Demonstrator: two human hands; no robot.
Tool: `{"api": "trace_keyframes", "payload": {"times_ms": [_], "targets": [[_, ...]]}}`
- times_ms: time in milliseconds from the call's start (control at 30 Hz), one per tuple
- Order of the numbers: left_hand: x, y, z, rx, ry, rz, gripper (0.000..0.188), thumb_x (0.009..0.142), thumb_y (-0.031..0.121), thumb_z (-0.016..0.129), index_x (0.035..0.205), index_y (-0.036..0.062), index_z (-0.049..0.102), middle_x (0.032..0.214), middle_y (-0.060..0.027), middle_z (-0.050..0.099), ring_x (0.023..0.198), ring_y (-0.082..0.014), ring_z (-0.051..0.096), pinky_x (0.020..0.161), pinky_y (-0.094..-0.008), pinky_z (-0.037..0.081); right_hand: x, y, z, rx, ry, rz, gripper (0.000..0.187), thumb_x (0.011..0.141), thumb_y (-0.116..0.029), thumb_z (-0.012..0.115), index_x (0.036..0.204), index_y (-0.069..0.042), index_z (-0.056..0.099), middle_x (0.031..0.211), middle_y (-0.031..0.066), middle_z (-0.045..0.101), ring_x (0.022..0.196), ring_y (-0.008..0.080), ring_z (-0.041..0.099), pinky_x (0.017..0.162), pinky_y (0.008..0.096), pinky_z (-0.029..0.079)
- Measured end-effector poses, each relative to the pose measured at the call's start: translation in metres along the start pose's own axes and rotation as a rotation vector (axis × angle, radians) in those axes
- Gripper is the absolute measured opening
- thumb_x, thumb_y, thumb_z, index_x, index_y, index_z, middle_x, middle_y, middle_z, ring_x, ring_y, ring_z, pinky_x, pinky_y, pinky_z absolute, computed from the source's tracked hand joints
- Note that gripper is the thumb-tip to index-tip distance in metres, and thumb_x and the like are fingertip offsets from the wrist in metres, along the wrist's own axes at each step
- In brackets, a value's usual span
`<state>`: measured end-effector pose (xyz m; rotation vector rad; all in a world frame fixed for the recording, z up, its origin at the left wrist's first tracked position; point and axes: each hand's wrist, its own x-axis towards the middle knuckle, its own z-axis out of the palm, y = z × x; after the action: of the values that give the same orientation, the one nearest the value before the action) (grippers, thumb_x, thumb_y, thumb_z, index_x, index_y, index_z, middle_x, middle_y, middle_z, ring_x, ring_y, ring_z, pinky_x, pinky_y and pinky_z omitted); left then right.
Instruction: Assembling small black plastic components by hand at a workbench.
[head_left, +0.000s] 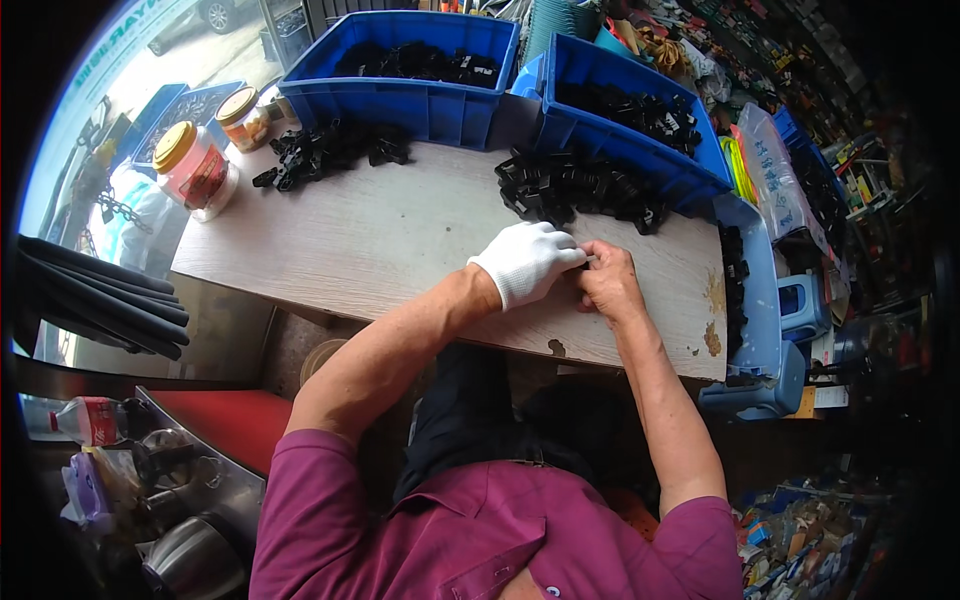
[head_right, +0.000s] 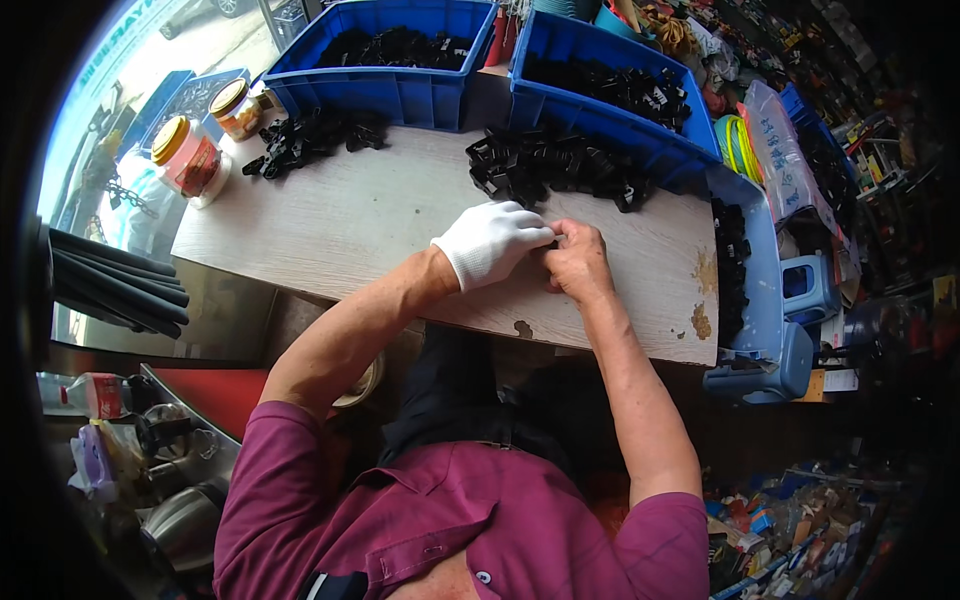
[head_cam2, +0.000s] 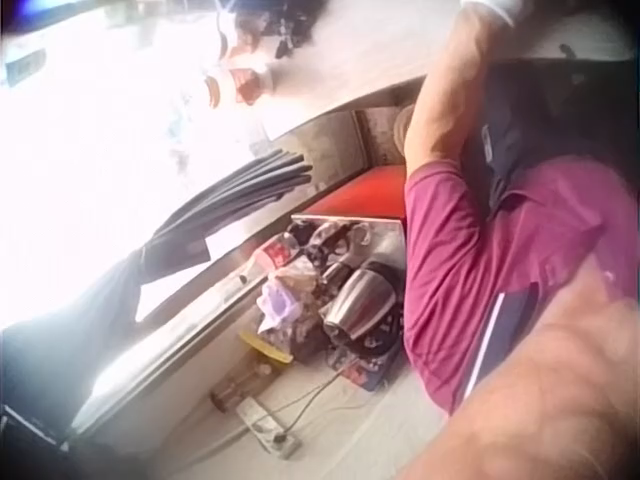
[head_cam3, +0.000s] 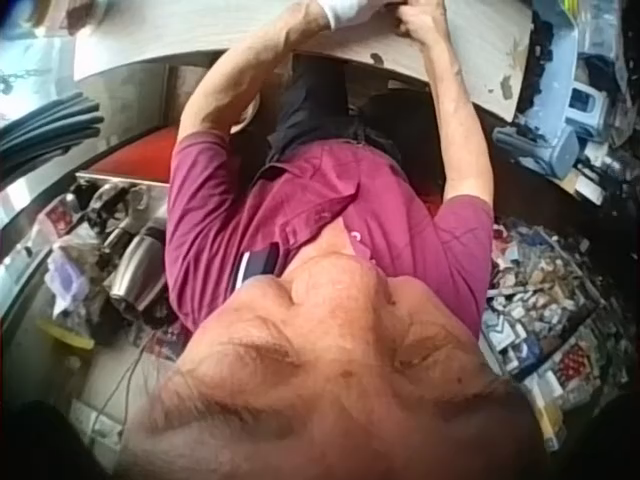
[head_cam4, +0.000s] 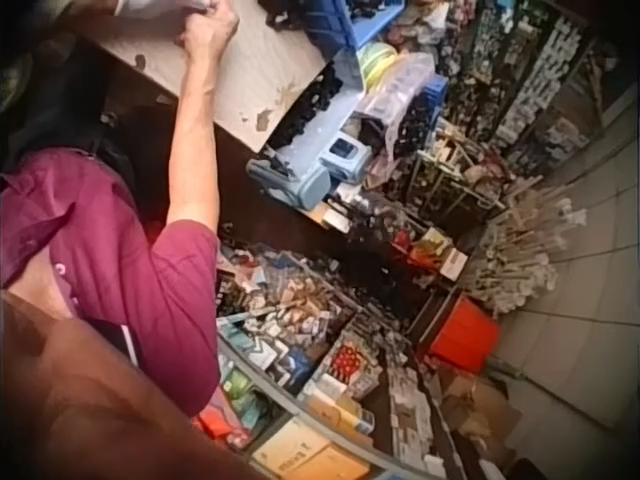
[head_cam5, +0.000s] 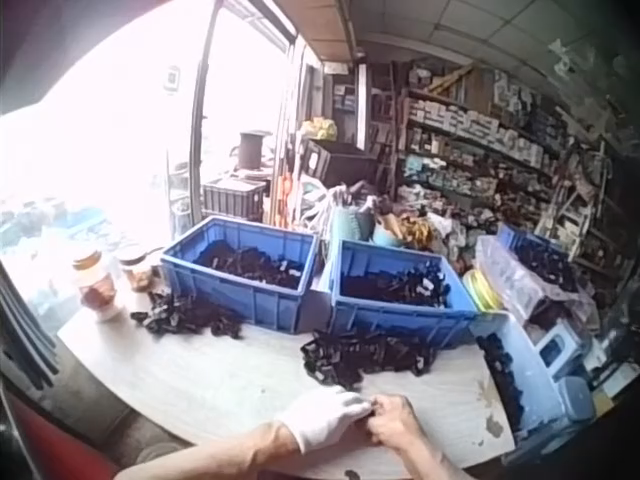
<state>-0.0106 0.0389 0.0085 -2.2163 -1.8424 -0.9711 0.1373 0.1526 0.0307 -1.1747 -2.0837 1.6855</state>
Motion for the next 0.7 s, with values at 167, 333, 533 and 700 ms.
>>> {"api": "trace_keyframes", "payload": {"times_ms": [167, 333, 533, 700], "targets": [[-0.01, 0.009, -0.001, 0.077, 0.061, -0.003, 0.035, 0.082, 0.012, 0.067, 0.116, 0.012, 0.07, 0.107, -0.0046, 0.071, 0.101, -0.0289, 0.068, 0.083, -0.0415, 0.055, -0.002, 0.0, -0.002, 0.009, -0.031, -0.006, 0.031, 0.078, 0.007, 0.063, 0.108, 0.003, 0.068, 0.059, -0.0025, 0.05, 0.046, 0.0089, 0.044, 0.044, 0.0289, 0.046], [-0.017, 0.014, -0.003, 0.157, 0.076, -0.063, 0.033, 0.082, 0.015, 0.066, 0.115, 0.0134, 0.067, 0.103, -0.0029, 0.07, 0.101, -0.0268, 0.066, 0.078, -0.0409, 0.053, -0.005, -0.007, 0.003, -0.012, -0.032, 0.023, 0.033, 0.078, 0.006, 0.064, 0.11, 0.004, 0.068, 0.062, -0.0037, 0.051, 0.047, 0.0074, 0.042, 0.044, 0.0285, 0.048], [-0.015, 0.013, -0.006, 0.149, 0.233, -0.197, 0.025, 0.083, 0.015, 0.068, 0.108, 0.0166, 0.067, 0.095, -0.0074, 0.069, 0.092, -0.0318, 0.066, 0.074, -0.0446, 0.055, -0.004, 0.0, -0.003, -0.024, -0.019, 0.005, 0.032, 0.078, -0.005, 0.075, 0.108, 0.003, 0.067, 0.065, -0.0026, 0.054, 0.051, 0.008, 0.05, 0.046, 0.0285, 0.053], [-0.045, -0.074, -0.068, 0.564, 0.36, -0.788, 0.033, 0.094, 0.034, 0.066, 0.125, 0.0235, 0.069, 0.095, -0.012, 0.072, 0.09, -0.0367, 0.068, 0.074, -0.0498, 0.057, -0.022, -0.004, -0.017, 0.145, -0.022, 0.027, 0.041, 0.08, -0.013, 0.082, 0.111, 0.004, 0.061, 0.059, -0.0003, 0.054, 0.044, 0.0093, 0.051, 0.05, 0.0312, 0.057]]}}
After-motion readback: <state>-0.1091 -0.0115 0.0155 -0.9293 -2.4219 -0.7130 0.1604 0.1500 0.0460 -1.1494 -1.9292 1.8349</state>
